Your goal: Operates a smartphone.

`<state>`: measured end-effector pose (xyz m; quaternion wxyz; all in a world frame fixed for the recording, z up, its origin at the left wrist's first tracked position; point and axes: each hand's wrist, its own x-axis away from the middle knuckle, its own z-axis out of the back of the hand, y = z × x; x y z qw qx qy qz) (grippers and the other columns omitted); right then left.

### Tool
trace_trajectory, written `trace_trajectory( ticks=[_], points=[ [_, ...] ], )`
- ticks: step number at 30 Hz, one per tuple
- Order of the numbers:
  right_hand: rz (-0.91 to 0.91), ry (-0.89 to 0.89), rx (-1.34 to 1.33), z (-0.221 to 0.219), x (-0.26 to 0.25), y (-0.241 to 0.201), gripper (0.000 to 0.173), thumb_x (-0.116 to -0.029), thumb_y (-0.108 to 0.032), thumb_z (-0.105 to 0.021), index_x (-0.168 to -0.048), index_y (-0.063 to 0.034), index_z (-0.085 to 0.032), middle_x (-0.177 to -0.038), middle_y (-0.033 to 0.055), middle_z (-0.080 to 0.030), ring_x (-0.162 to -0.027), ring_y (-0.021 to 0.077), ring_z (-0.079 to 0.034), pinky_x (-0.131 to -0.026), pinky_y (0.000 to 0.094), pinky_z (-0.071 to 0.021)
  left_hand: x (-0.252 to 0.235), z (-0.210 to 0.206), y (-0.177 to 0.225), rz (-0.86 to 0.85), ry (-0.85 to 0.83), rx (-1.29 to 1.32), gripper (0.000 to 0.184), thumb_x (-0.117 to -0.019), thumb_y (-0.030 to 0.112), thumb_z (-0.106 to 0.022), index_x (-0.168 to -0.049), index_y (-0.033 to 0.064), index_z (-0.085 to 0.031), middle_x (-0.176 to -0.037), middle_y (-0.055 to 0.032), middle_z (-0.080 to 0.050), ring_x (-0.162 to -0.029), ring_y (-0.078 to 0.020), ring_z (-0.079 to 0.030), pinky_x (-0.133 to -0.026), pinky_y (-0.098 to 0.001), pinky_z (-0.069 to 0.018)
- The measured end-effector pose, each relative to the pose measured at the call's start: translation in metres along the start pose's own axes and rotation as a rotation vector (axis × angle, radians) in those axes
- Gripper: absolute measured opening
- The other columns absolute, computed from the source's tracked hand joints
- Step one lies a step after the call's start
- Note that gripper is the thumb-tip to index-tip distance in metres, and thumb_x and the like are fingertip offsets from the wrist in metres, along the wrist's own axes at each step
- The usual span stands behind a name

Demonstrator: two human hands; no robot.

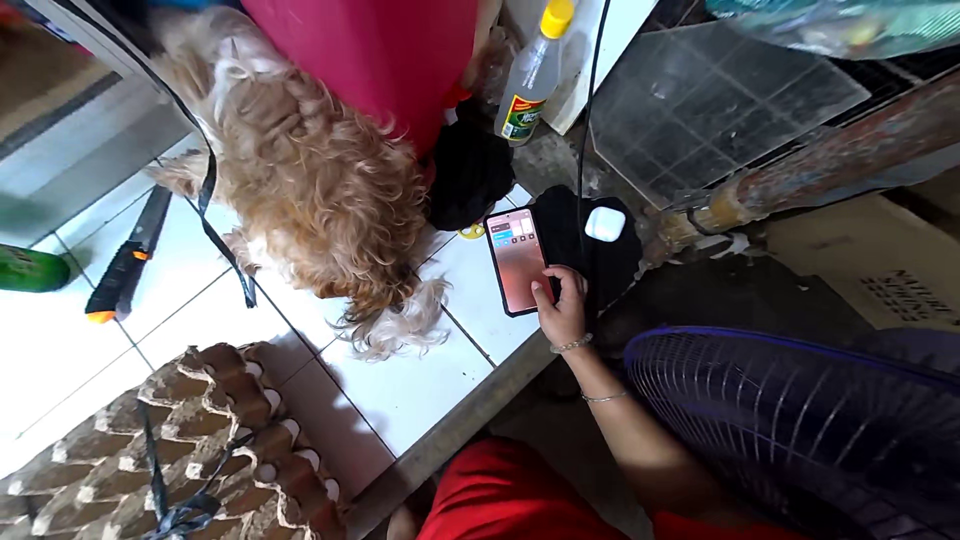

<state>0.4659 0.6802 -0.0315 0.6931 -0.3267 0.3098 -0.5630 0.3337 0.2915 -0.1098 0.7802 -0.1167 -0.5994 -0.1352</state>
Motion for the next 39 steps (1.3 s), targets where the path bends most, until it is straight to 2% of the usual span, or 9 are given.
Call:
trace_trajectory(
  ticks=[3,8,11,18,23,26,29,31,39],
  points=[
    [-0.013,-0.058,0.122,0.0,-0.01,-0.011,0.04,-0.0922,-0.013,-0.068,-0.125,0.0087,-0.062,-0.133,0.0308,-0.057,-0.132,0.05,-0.045,-0.112,0.0625,-0.0301,-0.003,-0.003,-0.001,-0.003,0.01,0.022,0.04,-0.1059,0.026,-0.055,-0.134,-0.0021,-0.062,-0.136,-0.0252,-0.062,-0.13,-0.0385,-0.058,-0.111,-0.0539,-0.0427],
    [-0.199,-0.115,0.277,-0.007,-0.029,-0.036,0.07,-0.0903,-0.033,-0.077,-0.142,0.0051,-0.048,-0.141,0.0317,-0.05,-0.136,0.0505,-0.042,-0.111,0.0643,-0.0304,-0.001,-0.002,-0.001,-0.06,0.044,0.02,0.041,-0.1047,0.028,-0.057,-0.134,-0.0005,-0.063,-0.135,-0.0243,-0.063,-0.129,-0.0388,-0.059,-0.11,-0.0554,-0.0431],
    [-0.244,-0.139,0.341,-0.008,-0.035,-0.048,0.078,-0.0908,-0.04,-0.075,-0.147,0.0021,-0.043,-0.144,0.0318,-0.047,-0.136,0.0509,-0.042,-0.108,0.0652,-0.0332,-0.004,-0.003,-0.003,-0.063,0.045,0.019,0.041,-0.105,0.028,-0.056,-0.133,-0.0004,-0.063,-0.135,-0.0237,-0.063,-0.13,-0.038,-0.058,-0.111,-0.0544,-0.0426],
    [-0.276,-0.165,0.334,-0.005,-0.05,-0.042,0.072,-0.0964,-0.04,-0.068,-0.147,0.0044,-0.042,-0.143,0.0322,-0.048,-0.134,0.05,-0.046,-0.108,0.0647,-0.0356,0.003,-0.003,-0.005,0.0,0.097,0.137,0.039,-0.1038,0.023,-0.059,-0.129,-0.0058,-0.063,-0.132,-0.0269,-0.064,-0.129,-0.0395,-0.058,-0.11,-0.0535,-0.0427],
    [-0.317,-0.195,0.284,-0.001,-0.069,-0.044,0.059,-0.1018,-0.041,-0.059,-0.136,0.0076,-0.054,-0.136,0.0326,-0.055,-0.132,0.0484,-0.049,-0.107,0.0628,-0.038,0.006,-0.002,-0.008,0.014,0.1,0.181,0.038,-0.1014,0.021,-0.063,-0.129,-0.0062,-0.063,-0.131,-0.0269,-0.064,-0.128,-0.0388,-0.059,-0.11,-0.0521,-0.0436],
    [-0.318,-0.196,0.325,-0.003,-0.069,-0.048,0.066,-0.0964,-0.046,-0.067,-0.134,0.0073,-0.055,-0.139,0.0322,-0.051,-0.133,0.0484,-0.047,-0.106,0.063,-0.0385,0.007,-0.001,-0.008,0.033,0.093,0.17,0.041,-0.1003,0.023,-0.065,-0.129,-0.0064,-0.063,-0.132,-0.0271,-0.064,-0.128,-0.0392,-0.059,-0.11,-0.0523,-0.0437],
    [-0.317,-0.225,0.404,-0.007,-0.058,-0.055,0.091,-0.0828,-0.053,-0.08,-0.142,0.0074,-0.047,-0.148,0.0328,-0.041,-0.138,0.0506,-0.04,-0.108,0.0656,-0.035,0.002,-0.004,-0.014,0.02,0.099,0.179,0.043,-0.1001,0.024,-0.065,-0.131,-0.006,-0.062,-0.132,-0.027,-0.064,-0.127,-0.0392,-0.059,-0.109,-0.0525,-0.0442],
    [-0.311,-0.242,0.45,-0.008,-0.05,-0.053,0.1,-0.0782,-0.054,-0.084,-0.146,0.0058,-0.042,-0.151,0.0321,-0.037,-0.138,0.0508,-0.038,-0.107,0.0662,-0.0346,0.003,-0.005,-0.014,-0.023,0.122,0.193,0.04,-0.0993,0.022,-0.066,-0.129,-0.0043,-0.064,-0.129,-0.0258,-0.066,-0.125,-0.0392,-0.061,-0.108,-0.0533,-0.0452],
    [-0.308,-0.232,0.354,-0.004,-0.048,-0.044,0.092,-0.0824,-0.045,-0.084,-0.15,0.0015,-0.041,-0.153,0.0306,-0.036,-0.139,0.0506,-0.037,-0.108,0.0667,-0.0333,0.003,-0.005,-0.007,-0.014,0.099,0.145,0.041,-0.0984,0.025,-0.068,-0.127,-0.004,-0.065,-0.128,-0.026,-0.066,-0.124,-0.0393,-0.062,-0.107,-0.054,-0.0457]
  ],
)
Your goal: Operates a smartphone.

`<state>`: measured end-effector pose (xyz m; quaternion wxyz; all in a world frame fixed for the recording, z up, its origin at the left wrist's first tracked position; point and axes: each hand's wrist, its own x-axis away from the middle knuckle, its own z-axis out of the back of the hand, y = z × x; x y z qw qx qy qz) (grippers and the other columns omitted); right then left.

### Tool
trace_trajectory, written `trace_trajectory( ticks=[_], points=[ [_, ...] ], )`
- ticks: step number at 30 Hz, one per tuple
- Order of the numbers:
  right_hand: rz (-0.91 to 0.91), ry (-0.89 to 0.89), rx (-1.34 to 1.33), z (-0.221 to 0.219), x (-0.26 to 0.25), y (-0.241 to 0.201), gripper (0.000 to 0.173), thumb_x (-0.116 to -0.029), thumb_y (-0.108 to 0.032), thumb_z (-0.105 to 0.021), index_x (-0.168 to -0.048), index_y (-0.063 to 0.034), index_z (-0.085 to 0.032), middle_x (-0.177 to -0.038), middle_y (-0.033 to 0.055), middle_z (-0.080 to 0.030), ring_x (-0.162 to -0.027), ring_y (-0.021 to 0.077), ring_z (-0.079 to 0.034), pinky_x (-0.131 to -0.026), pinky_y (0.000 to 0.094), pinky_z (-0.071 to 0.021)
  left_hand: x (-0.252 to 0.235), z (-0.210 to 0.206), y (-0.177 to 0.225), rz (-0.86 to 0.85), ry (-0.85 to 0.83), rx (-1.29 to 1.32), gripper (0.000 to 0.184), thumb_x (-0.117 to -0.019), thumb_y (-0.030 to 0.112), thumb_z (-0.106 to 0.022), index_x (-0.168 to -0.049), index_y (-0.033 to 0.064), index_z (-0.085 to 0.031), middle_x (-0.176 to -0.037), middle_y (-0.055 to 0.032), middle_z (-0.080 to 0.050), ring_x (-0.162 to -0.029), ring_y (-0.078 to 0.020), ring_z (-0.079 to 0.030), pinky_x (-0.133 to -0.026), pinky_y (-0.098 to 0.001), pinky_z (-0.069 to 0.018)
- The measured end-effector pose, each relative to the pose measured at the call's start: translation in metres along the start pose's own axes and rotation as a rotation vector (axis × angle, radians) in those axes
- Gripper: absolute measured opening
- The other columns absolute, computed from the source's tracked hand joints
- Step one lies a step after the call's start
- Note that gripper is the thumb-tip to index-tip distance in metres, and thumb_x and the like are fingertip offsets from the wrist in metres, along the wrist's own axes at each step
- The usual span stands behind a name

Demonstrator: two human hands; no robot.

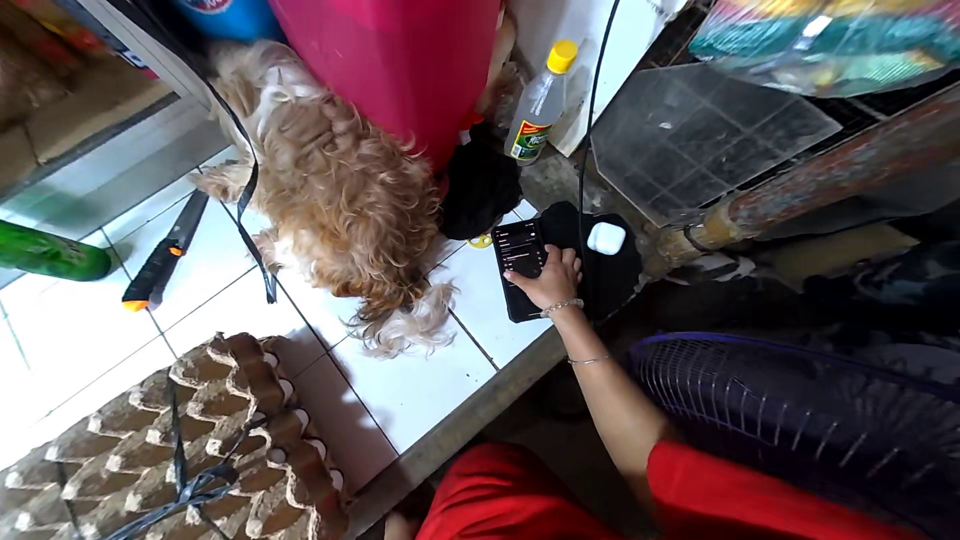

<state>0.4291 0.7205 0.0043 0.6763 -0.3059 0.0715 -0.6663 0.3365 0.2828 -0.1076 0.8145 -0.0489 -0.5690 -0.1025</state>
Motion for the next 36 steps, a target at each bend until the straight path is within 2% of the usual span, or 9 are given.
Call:
trace_trajectory(
  ticks=[6,11,16,23,27,36],
  points=[
    [0.006,0.028,0.003,-0.004,0.002,0.001,0.093,-0.0826,-0.046,-0.083,-0.151,-0.0008,-0.041,-0.153,0.0292,-0.037,-0.139,0.0498,-0.037,-0.108,0.0666,-0.0325,0.005,0.004,0.009,0.012,-0.031,-0.033,0.041,-0.0997,0.026,-0.066,-0.126,-0.005,-0.065,-0.128,-0.0271,-0.066,-0.125,-0.0403,-0.061,-0.107,-0.0547,-0.0454],
    [0.027,0.037,0.002,-0.005,0.0,0.0,0.092,-0.0822,-0.045,-0.084,-0.15,0.0023,-0.042,-0.151,0.0306,-0.039,-0.138,0.0505,-0.038,-0.108,0.0661,-0.0333,-0.002,0.0,0.0,-0.024,-0.01,0.012,0.041,-0.0988,0.024,-0.067,-0.126,-0.0058,-0.065,-0.127,-0.0282,-0.066,-0.124,-0.0415,-0.061,-0.107,-0.0555,-0.045],
    [0.019,0.056,0.084,-0.01,0.005,-0.002,0.103,-0.0793,-0.052,-0.083,-0.153,0.0012,-0.037,-0.152,0.0297,-0.038,-0.137,0.0495,-0.04,-0.106,0.0653,-0.0354,-0.002,0.0,0.001,-0.001,-0.016,0.009,0.04,-0.0988,0.025,-0.067,-0.125,-0.0043,-0.066,-0.126,-0.0266,-0.067,-0.123,-0.0399,-0.062,-0.107,-0.055,-0.046],
    [0.005,0.011,0.0,-0.005,0.004,0.001,0.097,-0.0832,-0.049,-0.082,-0.154,-0.0003,-0.037,-0.155,0.029,-0.034,-0.139,0.0502,-0.036,-0.107,0.0668,-0.0326,0.0,0.001,0.002,-0.031,0.002,0.033,0.039,-0.0975,0.026,-0.069,-0.125,-0.002,-0.067,-0.125,-0.0249,-0.068,-0.122,-0.039,-0.063,-0.106,-0.0551,-0.0461],
    [-0.01,-0.006,-0.001,-0.002,0.006,-0.004,0.091,-0.0896,-0.047,-0.076,-0.155,0.0015,-0.036,-0.156,0.0293,-0.033,-0.14,0.0498,-0.035,-0.109,0.0655,-0.0311,0.0,0.002,0.004,-0.02,-0.012,0.011,0.039,-0.0995,0.025,-0.066,-0.126,-0.0041,-0.066,-0.127,-0.0269,-0.066,-0.124,-0.0405,-0.061,-0.107,-0.0552,-0.0452],
    [0.009,-0.012,0.031,-0.002,0.01,-0.005,0.096,-0.0898,-0.047,-0.076,-0.157,0.003,-0.029,-0.156,0.0299,-0.032,-0.141,0.05,-0.035,-0.111,0.0643,-0.0297,0.001,0.001,0.005,-0.004,-0.009,0.036,0.04,-0.0987,0.025,-0.067,-0.125,-0.0042,-0.066,-0.127,-0.0269,-0.066,-0.124,-0.0403,-0.061,-0.107,-0.0551,-0.0455]
  ],
)
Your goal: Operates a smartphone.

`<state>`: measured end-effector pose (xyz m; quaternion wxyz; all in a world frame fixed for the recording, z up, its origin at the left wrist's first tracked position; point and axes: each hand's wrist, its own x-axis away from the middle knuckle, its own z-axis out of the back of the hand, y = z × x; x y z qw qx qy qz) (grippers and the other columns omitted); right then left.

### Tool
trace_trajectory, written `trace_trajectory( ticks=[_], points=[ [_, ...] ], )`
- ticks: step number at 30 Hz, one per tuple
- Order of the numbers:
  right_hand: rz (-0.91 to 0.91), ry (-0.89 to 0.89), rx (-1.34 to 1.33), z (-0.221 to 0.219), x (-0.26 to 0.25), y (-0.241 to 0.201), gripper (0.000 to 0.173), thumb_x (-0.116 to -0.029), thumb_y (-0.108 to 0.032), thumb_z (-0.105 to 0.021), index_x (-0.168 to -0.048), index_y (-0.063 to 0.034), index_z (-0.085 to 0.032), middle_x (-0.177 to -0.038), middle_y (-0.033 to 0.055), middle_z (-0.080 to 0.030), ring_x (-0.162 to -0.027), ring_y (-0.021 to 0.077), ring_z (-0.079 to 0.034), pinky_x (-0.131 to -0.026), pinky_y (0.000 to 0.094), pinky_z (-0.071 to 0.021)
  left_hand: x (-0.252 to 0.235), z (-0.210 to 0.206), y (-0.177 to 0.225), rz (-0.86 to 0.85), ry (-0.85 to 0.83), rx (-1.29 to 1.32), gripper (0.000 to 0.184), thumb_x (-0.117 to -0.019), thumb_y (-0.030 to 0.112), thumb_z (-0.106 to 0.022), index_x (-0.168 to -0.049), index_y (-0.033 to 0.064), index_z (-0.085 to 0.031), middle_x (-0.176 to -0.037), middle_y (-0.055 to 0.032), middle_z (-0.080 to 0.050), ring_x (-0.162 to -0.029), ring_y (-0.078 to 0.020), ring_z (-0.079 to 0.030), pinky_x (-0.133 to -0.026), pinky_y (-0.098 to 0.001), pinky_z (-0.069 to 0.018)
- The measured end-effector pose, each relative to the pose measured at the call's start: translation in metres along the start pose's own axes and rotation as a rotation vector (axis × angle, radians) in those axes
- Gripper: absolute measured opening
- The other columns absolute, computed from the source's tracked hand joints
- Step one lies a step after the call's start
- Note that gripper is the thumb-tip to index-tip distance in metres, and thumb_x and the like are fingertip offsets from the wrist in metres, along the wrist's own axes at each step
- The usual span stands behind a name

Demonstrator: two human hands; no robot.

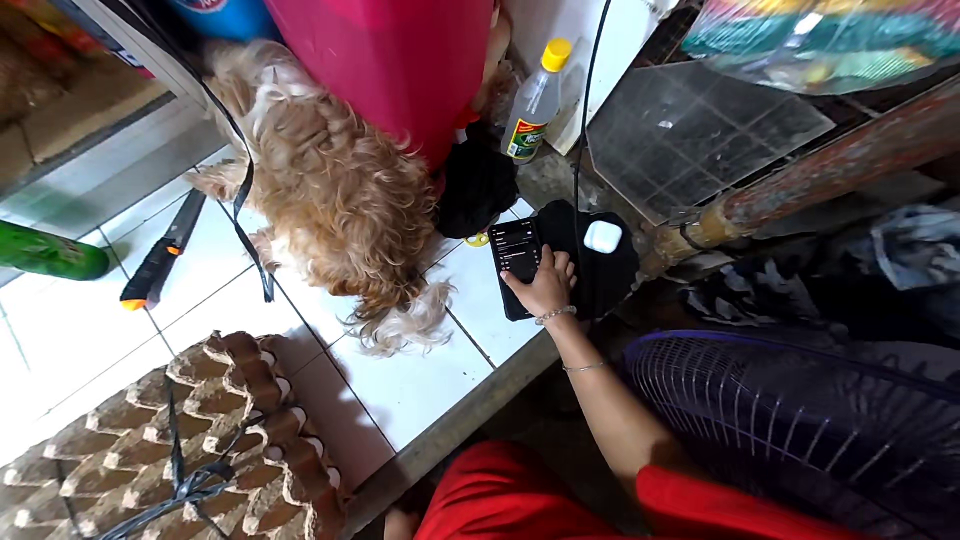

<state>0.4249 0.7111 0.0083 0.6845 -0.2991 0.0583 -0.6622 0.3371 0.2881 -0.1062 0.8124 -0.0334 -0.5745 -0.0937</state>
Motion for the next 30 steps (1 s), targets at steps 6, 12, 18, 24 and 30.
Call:
trace_trajectory(
  ticks=[6,12,18,24,30],
  points=[
    [0.034,0.046,0.007,-0.004,0.0,0.002,0.105,-0.0855,-0.047,-0.08,-0.158,0.0054,-0.024,-0.152,0.0329,-0.037,-0.138,0.0517,-0.039,-0.11,0.0647,-0.0318,0.001,0.0,0.001,0.068,-0.013,-0.02,0.041,-0.1,0.026,-0.066,-0.124,-0.0079,-0.065,-0.127,-0.0291,-0.065,-0.124,-0.0414,-0.061,-0.106,-0.0553,-0.0461],
    [0.022,0.012,-0.002,-0.001,0.001,0.001,0.103,-0.0864,-0.041,-0.081,-0.158,0.0049,-0.023,-0.155,0.0322,-0.034,-0.139,0.0524,-0.037,-0.109,0.0663,-0.0315,0.002,0.0,0.003,0.016,-0.002,-0.016,0.039,-0.1007,0.027,-0.064,-0.123,-0.0053,-0.067,-0.126,-0.0277,-0.067,-0.123,-0.0411,-0.062,-0.106,-0.0554,-0.0456],
    [0.02,0.022,0.001,-0.002,0.001,0.002,0.104,-0.0854,-0.041,-0.082,-0.159,0.0027,-0.024,-0.154,0.0314,-0.035,-0.139,0.0517,-0.037,-0.109,0.066,-0.0318,0.001,0.0,0.005,0.013,0.013,-0.017,0.04,-0.1001,0.029,-0.065,-0.123,-0.0039,-0.068,-0.126,-0.0265,-0.067,-0.123,-0.0405,-0.062,-0.106,-0.056,-0.0454],
    [0.026,0.034,0.047,-0.006,0.001,0.0,0.115,-0.0788,-0.048,-0.086,-0.161,-0.0003,-0.021,-0.154,0.0301,-0.036,-0.139,0.05,-0.038,-0.111,0.0641,-0.0314,-0.003,-0.003,0.0,0.033,0.007,-0.003,0.04,-0.0998,0.028,-0.065,-0.12,-0.0063,-0.068,-0.125,-0.0276,-0.067,-0.122,-0.0409,-0.062,-0.106,-0.0558,-0.0463],
    [0.152,0.008,0.099,-0.007,0.001,0.011,0.091,-0.0864,-0.058,-0.074,-0.16,-0.019,-0.036,-0.152,0.0305,-0.038,-0.135,0.0509,-0.041,-0.107,0.0653,-0.033,-0.001,-0.001,0.0,0.036,0.009,-0.013,0.041,-0.0998,0.029,-0.066,-0.121,-0.0058,-0.067,-0.125,-0.0272,-0.067,-0.122,-0.0401,-0.062,-0.106,-0.0546,-0.0463]
  ],
)
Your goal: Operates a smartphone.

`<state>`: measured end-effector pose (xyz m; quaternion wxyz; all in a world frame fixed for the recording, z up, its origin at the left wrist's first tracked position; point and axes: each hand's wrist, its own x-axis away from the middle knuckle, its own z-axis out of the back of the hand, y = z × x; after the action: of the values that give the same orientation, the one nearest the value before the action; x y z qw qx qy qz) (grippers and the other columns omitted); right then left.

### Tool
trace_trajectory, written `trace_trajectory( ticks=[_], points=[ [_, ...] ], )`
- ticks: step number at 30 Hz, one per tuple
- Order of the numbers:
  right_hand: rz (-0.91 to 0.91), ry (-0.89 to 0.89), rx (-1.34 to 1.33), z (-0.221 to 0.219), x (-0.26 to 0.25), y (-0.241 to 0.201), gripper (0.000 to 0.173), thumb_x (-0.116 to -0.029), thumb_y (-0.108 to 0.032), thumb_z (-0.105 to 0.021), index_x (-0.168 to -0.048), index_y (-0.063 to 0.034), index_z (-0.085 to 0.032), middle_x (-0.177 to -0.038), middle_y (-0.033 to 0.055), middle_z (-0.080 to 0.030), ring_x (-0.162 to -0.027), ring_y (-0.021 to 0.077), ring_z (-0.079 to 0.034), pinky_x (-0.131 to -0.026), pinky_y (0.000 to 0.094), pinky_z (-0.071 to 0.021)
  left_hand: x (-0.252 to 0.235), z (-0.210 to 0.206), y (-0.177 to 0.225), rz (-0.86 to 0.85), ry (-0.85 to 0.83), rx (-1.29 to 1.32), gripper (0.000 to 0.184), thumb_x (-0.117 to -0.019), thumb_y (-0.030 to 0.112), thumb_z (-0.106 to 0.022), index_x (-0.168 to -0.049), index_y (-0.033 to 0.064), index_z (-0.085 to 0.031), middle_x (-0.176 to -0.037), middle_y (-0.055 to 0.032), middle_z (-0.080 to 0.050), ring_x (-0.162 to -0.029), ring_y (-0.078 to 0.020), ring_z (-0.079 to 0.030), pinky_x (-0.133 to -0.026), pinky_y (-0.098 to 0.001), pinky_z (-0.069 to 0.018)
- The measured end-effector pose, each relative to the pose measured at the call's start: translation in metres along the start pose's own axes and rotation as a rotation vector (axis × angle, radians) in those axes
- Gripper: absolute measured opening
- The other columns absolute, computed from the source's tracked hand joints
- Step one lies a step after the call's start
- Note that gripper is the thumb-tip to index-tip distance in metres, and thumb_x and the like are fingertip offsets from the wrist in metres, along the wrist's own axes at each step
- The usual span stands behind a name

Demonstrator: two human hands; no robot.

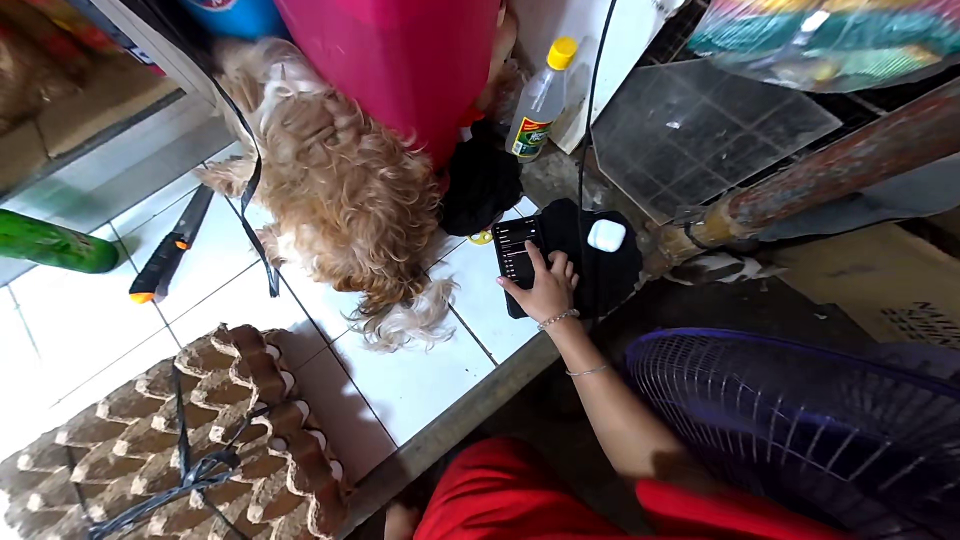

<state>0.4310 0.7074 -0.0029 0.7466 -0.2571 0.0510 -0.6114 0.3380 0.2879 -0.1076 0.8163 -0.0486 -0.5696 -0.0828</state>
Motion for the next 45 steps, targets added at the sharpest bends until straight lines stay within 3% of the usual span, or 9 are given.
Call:
trace_trajectory(
  ticks=[7,11,15,28,31,35,38,42,45],
  points=[
    [-0.003,-0.026,0.015,0.0,0.002,-0.001,0.08,-0.0909,-0.059,-0.068,-0.155,-0.0181,-0.045,-0.156,0.0306,-0.034,-0.138,0.0513,-0.039,-0.109,0.0649,-0.0311,0.004,0.003,0.003,-0.03,0.012,0.033,0.039,-0.0999,0.027,-0.065,-0.123,-0.0047,-0.067,-0.125,-0.0276,-0.067,-0.123,-0.0415,-0.061,-0.106,-0.0565,-0.0451],
    [-0.013,-0.04,0.027,0.002,0.003,-0.003,0.088,-0.0895,-0.061,-0.068,-0.16,-0.0212,-0.034,-0.156,0.0297,-0.034,-0.138,0.0503,-0.038,-0.109,0.0641,-0.0317,0.005,0.004,0.004,-0.022,0.013,0.038,0.037,-0.1,0.025,-0.065,-0.119,-0.0062,-0.068,-0.123,-0.0278,-0.067,-0.121,-0.0408,-0.062,-0.106,-0.0556,-0.0455],
    [-0.04,-0.028,0.01,0.002,0.002,-0.004,0.102,-0.0871,-0.058,-0.074,-0.162,-0.01,-0.024,-0.157,0.03,-0.034,-0.14,0.0504,-0.038,-0.111,0.0628,-0.0314,0.003,0.002,0.001,-0.044,0.026,0.059,0.038,-0.0999,0.026,-0.065,-0.122,-0.0054,-0.067,-0.125,-0.0274,-0.067,-0.123,-0.0406,-0.061,-0.107,-0.0552,-0.0449],
    [-0.129,-0.023,0.003,0.002,0.004,-0.011,0.116,-0.0845,-0.056,-0.077,-0.162,-0.0006,-0.012,-0.158,0.0305,-0.032,-0.144,0.0475,-0.035,-0.116,0.06,-0.0269,0.002,-0.002,-0.006,-0.047,-0.018,0.09,0.041,-0.0999,0.027,-0.066,-0.124,-0.0055,-0.065,-0.125,-0.0278,-0.067,-0.122,-0.0409,-0.062,-0.106,-0.0553,-0.046],
    [-0.129,-0.021,-0.038,0.005,0.001,-0.008,0.108,-0.0872,-0.055,-0.075,-0.161,-0.0006,-0.018,-0.157,0.0304,-0.033,-0.144,0.0483,-0.034,-0.116,0.0618,-0.0259,0.0,-0.003,-0.009,-0.058,-0.017,0.106,0.04,-0.1004,0.029,-0.066,-0.123,-0.0043,-0.067,-0.123,-0.0271,-0.068,-0.12,-0.04,-0.063,-0.105,-0.0551,-0.0463],
    [-0.058,-0.028,-0.301,0.015,-0.017,0.014,0.074,-0.095,-0.037,-0.072,-0.15,0.0026,-0.044,-0.151,0.032,-0.041,-0.136,0.0502,-0.042,-0.109,0.0661,-0.0348,0.001,-0.005,-0.009,0.013,-0.006,0.16,0.044,-0.1007,0.032,-0.065,-0.12,-0.0076,-0.066,-0.122,-0.0284,-0.067,-0.118,-0.0403,-0.064,-0.103,-0.0553,-0.0475],
    [-0.077,-0.083,-0.38,0.022,-0.024,0.02,0.074,-0.0926,-0.031,-0.077,-0.148,0.005,-0.044,-0.15,0.0317,-0.041,-0.132,0.0463,-0.047,-0.107,0.0604,-0.039,-0.004,-0.006,-0.012,-0.009,0.0,0.167,0.044,-0.1009,0.033,-0.065,-0.121,-0.0063,-0.067,-0.123,-0.0276,-0.068,-0.12,-0.0403,-0.064,-0.105,-0.0553,-0.0465],
    [-0.11,-0.049,-0.286,0.016,-0.024,0.016,0.084,-0.0834,-0.032,-0.086,-0.148,0.0014,-0.045,-0.152,0.0308,-0.038,-0.139,0.0493,-0.039,-0.11,0.0646,-0.0353,-0.006,-0.005,-0.011,-0.05,0.006,0.143,0.04,-0.1017,0.031,-0.064,-0.121,-0.0037,-0.069,-0.123,-0.0264,-0.068,-0.12,-0.0397,-0.064,-0.105,-0.0551,-0.0462],
    [-0.106,-0.037,-0.39,0.015,-0.023,0.018,0.075,-0.0913,-0.033,-0.078,-0.148,0.0037,-0.046,-0.152,0.0317,-0.038,-0.137,0.0485,-0.041,-0.11,0.0627,-0.035,-0.005,-0.004,-0.01,-0.075,0.002,0.136,0.039,-0.103,0.03,-0.062,-0.123,-0.0026,-0.069,-0.123,-0.0259,-0.068,-0.121,-0.0396,-0.063,-0.106,-0.055,-0.0455]
  ],
)
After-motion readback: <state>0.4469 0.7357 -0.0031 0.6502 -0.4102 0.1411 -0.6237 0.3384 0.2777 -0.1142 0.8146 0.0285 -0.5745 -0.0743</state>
